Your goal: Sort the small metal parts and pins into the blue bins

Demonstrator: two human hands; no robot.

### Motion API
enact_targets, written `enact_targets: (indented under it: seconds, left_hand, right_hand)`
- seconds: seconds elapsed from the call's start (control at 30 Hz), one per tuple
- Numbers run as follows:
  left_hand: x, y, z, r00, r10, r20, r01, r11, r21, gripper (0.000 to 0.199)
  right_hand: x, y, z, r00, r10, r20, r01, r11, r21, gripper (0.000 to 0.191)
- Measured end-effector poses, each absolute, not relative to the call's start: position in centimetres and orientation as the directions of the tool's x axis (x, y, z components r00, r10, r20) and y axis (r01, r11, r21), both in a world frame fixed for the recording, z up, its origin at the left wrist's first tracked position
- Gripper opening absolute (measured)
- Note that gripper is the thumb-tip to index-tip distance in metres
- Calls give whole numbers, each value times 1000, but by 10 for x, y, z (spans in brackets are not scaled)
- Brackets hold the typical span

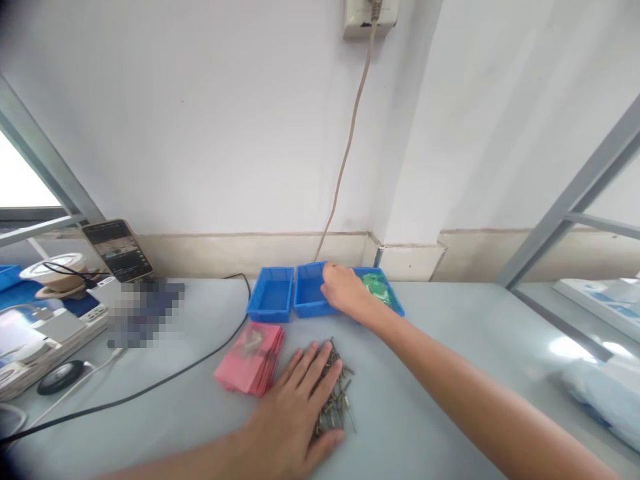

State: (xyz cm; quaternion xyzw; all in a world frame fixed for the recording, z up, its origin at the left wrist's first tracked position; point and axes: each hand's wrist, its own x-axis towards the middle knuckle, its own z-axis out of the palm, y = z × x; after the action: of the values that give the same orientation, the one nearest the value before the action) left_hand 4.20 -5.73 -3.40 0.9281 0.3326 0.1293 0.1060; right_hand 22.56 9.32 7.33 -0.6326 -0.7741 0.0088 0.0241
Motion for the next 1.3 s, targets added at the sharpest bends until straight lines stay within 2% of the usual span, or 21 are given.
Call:
enact_targets:
  seconds: [0.2,0.37,0.57,0.7,0.87,1.03,1.2,1.3]
  left_hand:
    - [41,-59,-31,744,649,160,598,-753,275,88]
    - [39,-59,-35,745,632,211,580,-771,263,88]
    - [40,-61,-34,739,625,250,591,-780,205,90]
    - [39,-63,-33,754,579,310,564,-813,144,83]
    - [37,-63,-34,773,539,334,544,-834,86,75]
    - [38,-63,-29,773,539,335,541,-835,95,71]
    - [37,-63,-29,773,545,324,543,-833,107,70]
    - [36,-63,-30,771,550,322,542,-831,121,70]
  right_hand:
    - [225,86,73,-239,971,-4,963,237,-126,24]
    - [235,69,84,-246,969,7,945,242,-222,43]
    - [255,53,94,-290,957,7,911,278,-304,52]
    - [287,52,100,-297,954,31,890,288,-354,53]
    - [334,57,115,-421,904,-67,883,392,-259,91]
    - [360,73,119,-387,890,-241,918,348,-192,119]
    - [374,97,109,-367,866,-338,926,306,-222,130]
    - [377,108,108,-389,851,-354,918,326,-225,123]
